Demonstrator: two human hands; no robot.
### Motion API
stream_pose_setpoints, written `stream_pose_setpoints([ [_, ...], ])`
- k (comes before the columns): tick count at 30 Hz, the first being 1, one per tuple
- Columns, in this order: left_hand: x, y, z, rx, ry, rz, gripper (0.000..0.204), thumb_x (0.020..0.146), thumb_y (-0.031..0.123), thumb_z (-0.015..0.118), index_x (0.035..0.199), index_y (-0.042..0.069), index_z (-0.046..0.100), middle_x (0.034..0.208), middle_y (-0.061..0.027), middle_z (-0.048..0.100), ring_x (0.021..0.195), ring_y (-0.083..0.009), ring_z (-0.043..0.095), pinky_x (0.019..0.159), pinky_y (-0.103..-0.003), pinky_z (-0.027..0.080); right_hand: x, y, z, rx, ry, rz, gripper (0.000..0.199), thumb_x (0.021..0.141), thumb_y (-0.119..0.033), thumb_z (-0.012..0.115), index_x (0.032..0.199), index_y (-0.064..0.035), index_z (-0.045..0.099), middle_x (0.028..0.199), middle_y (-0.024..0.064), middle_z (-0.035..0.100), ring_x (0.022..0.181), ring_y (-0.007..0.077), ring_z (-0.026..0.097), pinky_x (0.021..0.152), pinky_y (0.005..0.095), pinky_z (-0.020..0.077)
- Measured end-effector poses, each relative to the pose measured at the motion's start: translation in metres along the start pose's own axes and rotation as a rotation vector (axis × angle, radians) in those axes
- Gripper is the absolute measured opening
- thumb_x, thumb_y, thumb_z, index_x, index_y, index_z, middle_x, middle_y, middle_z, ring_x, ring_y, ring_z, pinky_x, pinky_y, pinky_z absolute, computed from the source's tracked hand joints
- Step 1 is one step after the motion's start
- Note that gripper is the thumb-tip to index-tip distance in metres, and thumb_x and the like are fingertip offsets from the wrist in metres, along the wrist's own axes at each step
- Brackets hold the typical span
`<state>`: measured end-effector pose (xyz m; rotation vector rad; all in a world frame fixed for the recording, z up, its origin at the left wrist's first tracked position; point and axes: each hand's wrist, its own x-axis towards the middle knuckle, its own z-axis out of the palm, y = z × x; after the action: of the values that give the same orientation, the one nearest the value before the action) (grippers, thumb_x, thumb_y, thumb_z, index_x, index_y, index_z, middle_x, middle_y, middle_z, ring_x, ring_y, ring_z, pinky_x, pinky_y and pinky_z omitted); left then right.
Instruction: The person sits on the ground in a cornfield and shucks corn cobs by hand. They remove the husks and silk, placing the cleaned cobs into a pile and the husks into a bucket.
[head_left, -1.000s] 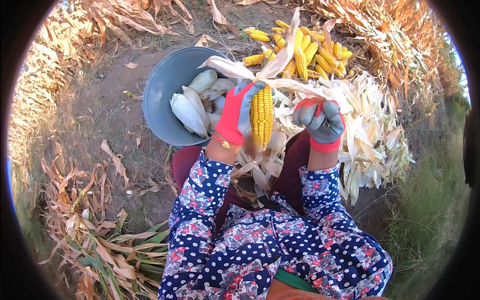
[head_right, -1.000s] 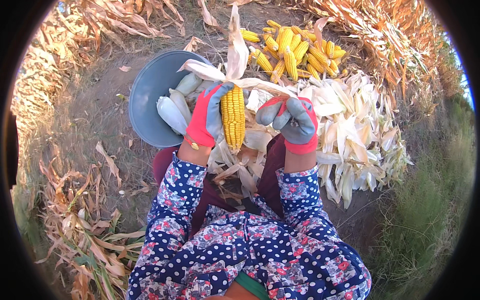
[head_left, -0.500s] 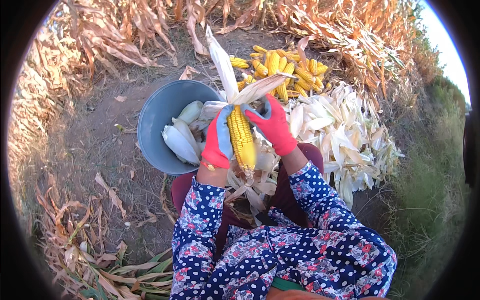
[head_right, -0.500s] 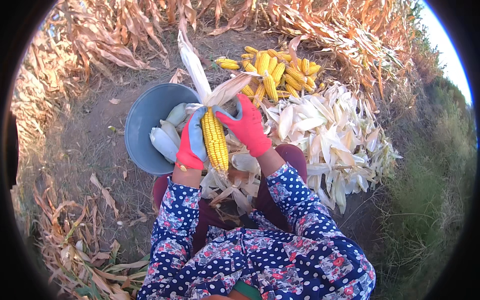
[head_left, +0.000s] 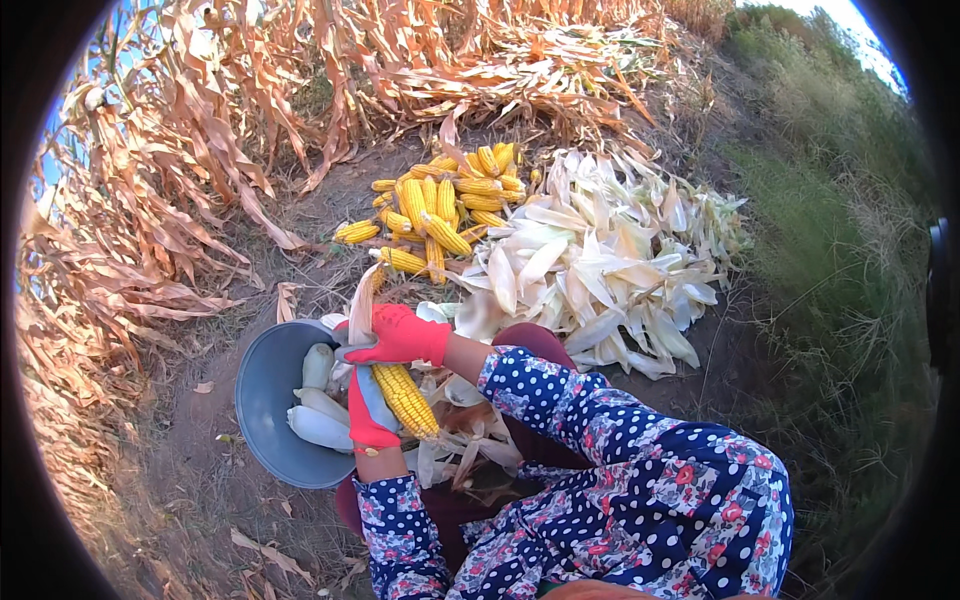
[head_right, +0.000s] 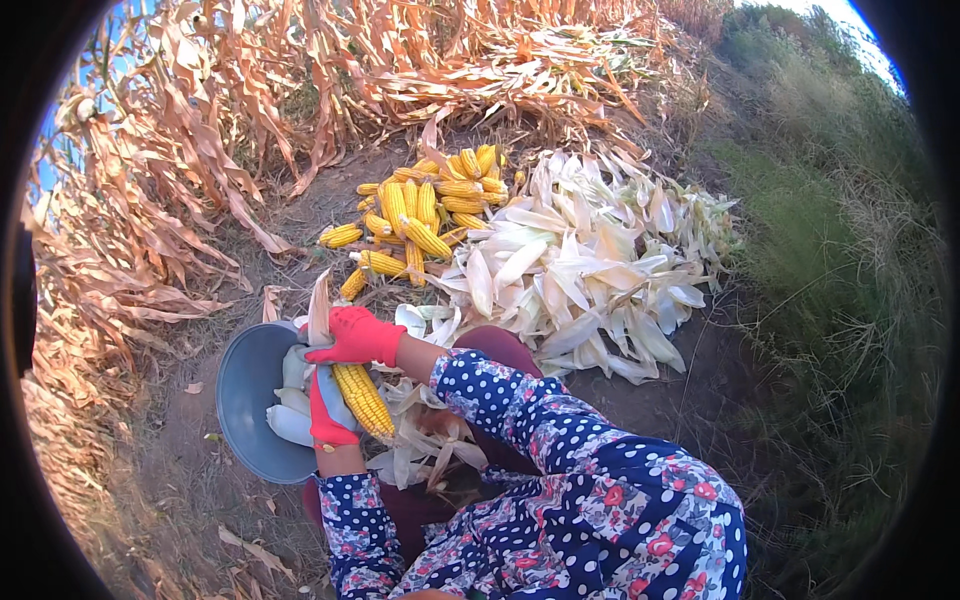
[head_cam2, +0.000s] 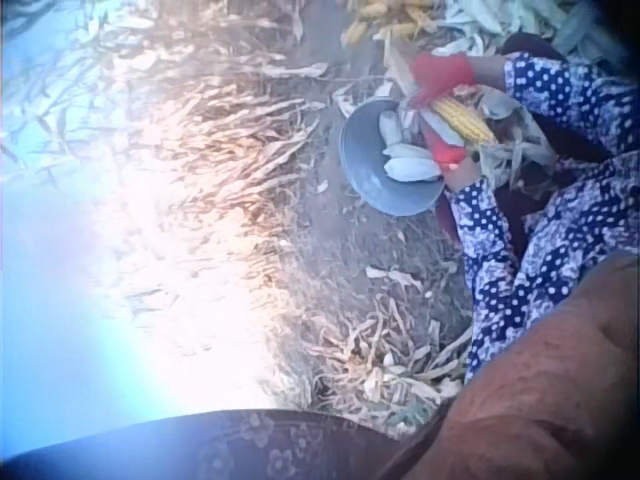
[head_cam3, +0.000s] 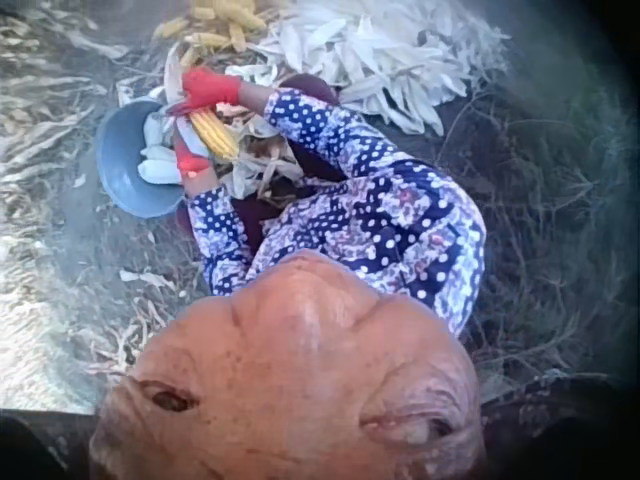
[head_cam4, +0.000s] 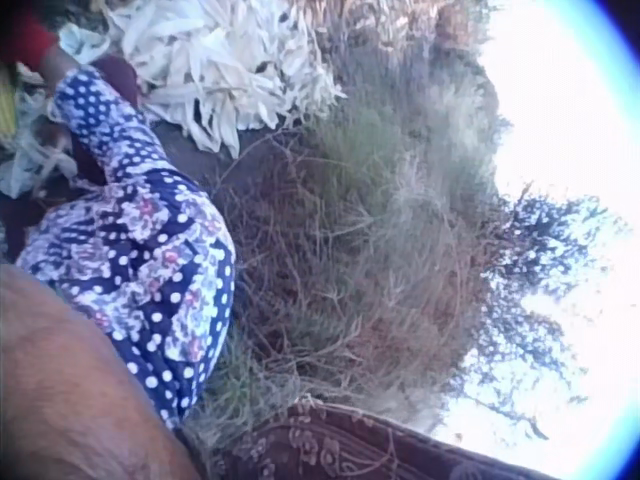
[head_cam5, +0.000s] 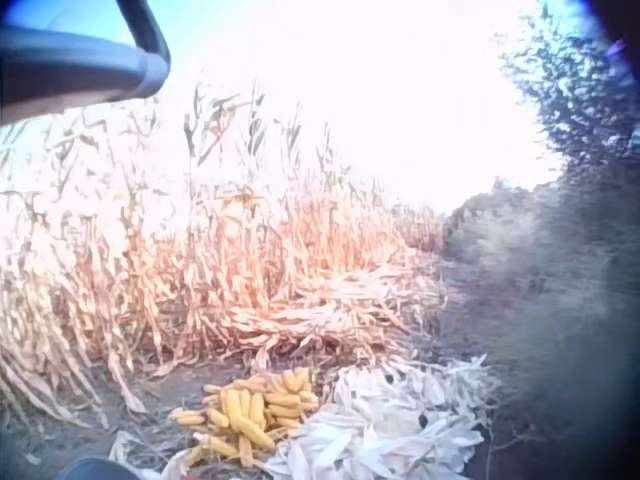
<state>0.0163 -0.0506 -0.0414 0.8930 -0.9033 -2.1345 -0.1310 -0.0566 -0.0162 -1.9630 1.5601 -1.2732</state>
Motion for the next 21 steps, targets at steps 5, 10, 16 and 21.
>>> stream_pose_setpoints([
  [5,-0.018,0.011,0.041,0.818,-0.136,0.475,0.042,0.097,0.031,0.047,0.129,0.004,0.047,0.109,-0.0107,0.059,0.095,-0.0221,0.062,0.077,-0.034,0.051,0.0,0.028,0.011,0.198,0.066,0.44,0.066,0.09,-0.058,0.045,0.085,0.0061,0.064,0.095,0.0276,0.063,0.089,0.0385,0.062,0.082,0.0436,0.0471],
  [10,0.008,-0.014,0.007,0.552,-0.074,0.23,0.042,0.095,0.026,0.052,0.129,0.002,0.048,0.113,-0.0106,0.059,0.097,-0.0229,0.06,0.079,-0.034,0.05,0.005,0.024,-0.003,0.042,0.042,0.561,0.065,0.093,-0.055,0.038,0.092,0.0042,0.065,0.1,0.0257,0.064,0.098,0.0377,0.061,0.087,0.0424,0.0454],
  [16,-0.012,-0.007,0.034,0.184,-0.034,0.194,0.041,0.098,0.035,0.042,0.121,0.002,0.052,0.104,-0.0119,0.061,0.09,-0.0231,0.062,0.071,-0.032,0.052,-0.014,-0.016,-0.004,0.106,0.291,-0.202,0.029,0.095,-0.033,0.052,0.103,-0.007,0.064,0.077,0.0125,0.065,0.068,0.0287,0.063,0.068,0.038,0.0513],
  [21,-0.029,0.01,0.06,0.055,-0.073,-0.01,0.035,0.094,0.037,0.049,0.104,0.004,0.056,0.081,-0.01,0.06,0.066,-0.0211,0.058,0.062,-0.031,0.05,-0.007,-0.023,-0.025,1.442,0.147,0.428,0.04,0.099,-0.042,0.046,0.092,-0.0058,0.06,0.062,-0.0005,0.054,0.048,0.0072,0.049,0.047,0.021,0.0393],
])
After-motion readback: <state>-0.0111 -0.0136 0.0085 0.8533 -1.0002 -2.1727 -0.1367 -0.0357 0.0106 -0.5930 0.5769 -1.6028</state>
